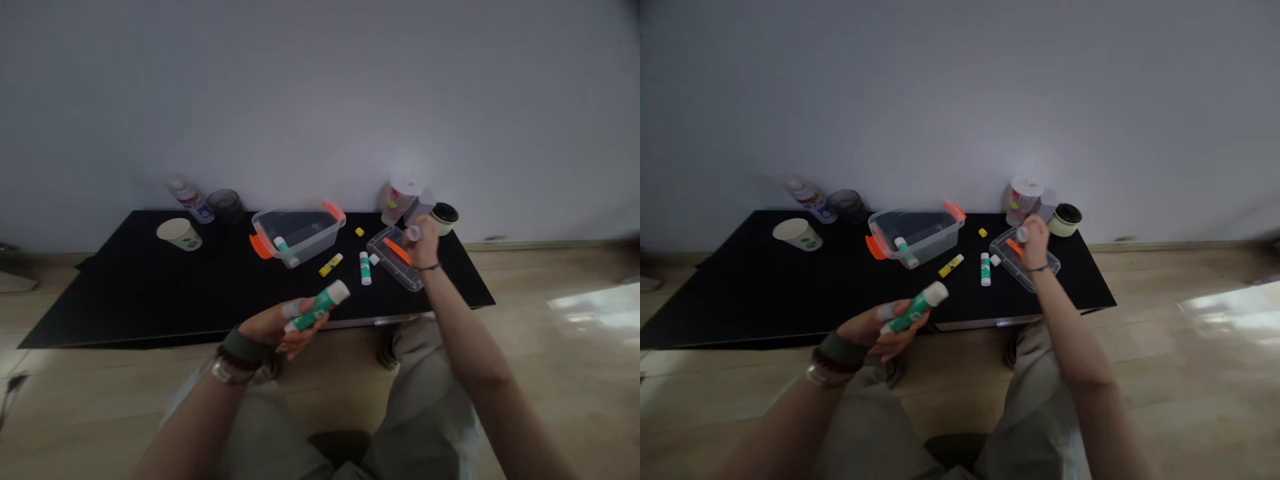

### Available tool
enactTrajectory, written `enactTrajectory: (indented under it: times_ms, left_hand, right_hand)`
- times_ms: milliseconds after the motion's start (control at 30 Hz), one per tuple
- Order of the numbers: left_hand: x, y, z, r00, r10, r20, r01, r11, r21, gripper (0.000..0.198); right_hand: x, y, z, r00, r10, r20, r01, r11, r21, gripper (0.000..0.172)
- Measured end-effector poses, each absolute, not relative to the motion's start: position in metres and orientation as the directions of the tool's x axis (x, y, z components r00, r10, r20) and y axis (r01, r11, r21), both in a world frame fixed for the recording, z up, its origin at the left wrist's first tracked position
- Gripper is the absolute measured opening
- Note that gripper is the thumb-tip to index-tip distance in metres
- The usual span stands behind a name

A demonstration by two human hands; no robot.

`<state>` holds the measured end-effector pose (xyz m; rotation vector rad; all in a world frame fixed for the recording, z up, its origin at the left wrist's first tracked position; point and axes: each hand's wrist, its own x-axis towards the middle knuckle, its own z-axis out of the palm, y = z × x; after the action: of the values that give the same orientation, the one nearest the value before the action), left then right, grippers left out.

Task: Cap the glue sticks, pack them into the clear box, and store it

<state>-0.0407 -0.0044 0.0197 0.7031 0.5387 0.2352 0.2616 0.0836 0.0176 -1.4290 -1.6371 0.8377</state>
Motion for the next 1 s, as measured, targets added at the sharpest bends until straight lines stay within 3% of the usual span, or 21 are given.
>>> enactTrajectory:
  times_ms: [67, 133, 233, 333, 400, 467, 533, 600, 767, 833, 933, 1000]
  left_hand:
    - [-0.05, -0.001, 0.021, 0.687, 0.616, -0.385, -0.174, 0.654, 0.736, 0.042]
    - [-0.048, 0.006, 0.017, 0.482, 0.771, -0.417, -0.281, 0.587, 0.759, 0.039]
    - [-0.031, 0.015, 0.001, 0.299, 0.786, -0.541, -0.294, 0.615, 0.732, 0.035]
    - [-0.016, 0.013, -0.017, 0.256, 0.746, -0.615, -0.223, 0.665, 0.713, 0.026]
    - [-0.012, 0.008, -0.025, 0.251, 0.76, -0.599, -0.15, 0.642, 0.752, 0.022]
    - [-0.01, 0.005, -0.034, 0.264, 0.792, -0.55, -0.055, 0.582, 0.812, 0.028]
    - [-0.007, 0.005, -0.044, 0.289, 0.818, -0.498, 0.048, 0.507, 0.86, 0.037]
    - [-0.001, 0.007, -0.057, 0.333, 0.836, -0.436, 0.132, 0.417, 0.899, 0.046]
    - [0.01, 0.01, -0.07, 0.474, 0.853, -0.217, 0.305, 0.072, 0.949, 0.047]
    - [0.009, 0.011, -0.062, 0.448, 0.872, -0.198, 0.528, -0.08, 0.845, 0.04]
    - [0.004, 0.014, -0.049, 0.324, 0.93, -0.176, 0.86, -0.211, 0.465, 0.033]
    - [0.004, 0.018, -0.047, 0.294, 0.939, -0.181, 0.926, -0.232, 0.297, 0.036]
  right_hand:
    - [0.278, 0.091, 0.01, 0.047, 0.985, 0.164, 0.505, 0.118, -0.855, 0.032]
    - [0.27, 0.092, -0.009, -0.063, 0.995, 0.081, 0.677, 0.102, -0.729, 0.027]
    - [0.229, 0.09, -0.042, -0.31, 0.942, -0.126, 0.867, 0.226, -0.443, 0.026]
    - [0.199, 0.093, -0.054, -0.367, 0.923, -0.11, 0.895, 0.319, -0.31, 0.036]
    - [0.193, 0.096, -0.051, -0.334, 0.942, -0.016, 0.881, 0.306, -0.36, 0.041]
    - [0.191, 0.093, -0.044, -0.289, 0.957, 0.024, 0.826, 0.262, -0.499, 0.041]
    - [0.188, 0.084, -0.04, -0.337, 0.938, -0.082, 0.713, 0.198, -0.673, 0.049]
    - [0.182, 0.07, -0.039, -0.431, 0.879, -0.204, 0.633, 0.133, -0.763, 0.052]
    - [0.194, 0.058, -0.032, -0.403, 0.883, -0.24, 0.696, 0.126, -0.707, 0.039]
    - [0.219, 0.064, -0.023, -0.346, 0.888, -0.301, 0.776, 0.091, -0.624, 0.037]
    - [0.262, 0.075, -0.014, -0.182, 0.91, -0.372, 0.96, 0.084, -0.266, 0.035]
    - [0.28, 0.077, -0.017, -0.075, 0.887, -0.456, 0.995, 0.038, -0.089, 0.033]
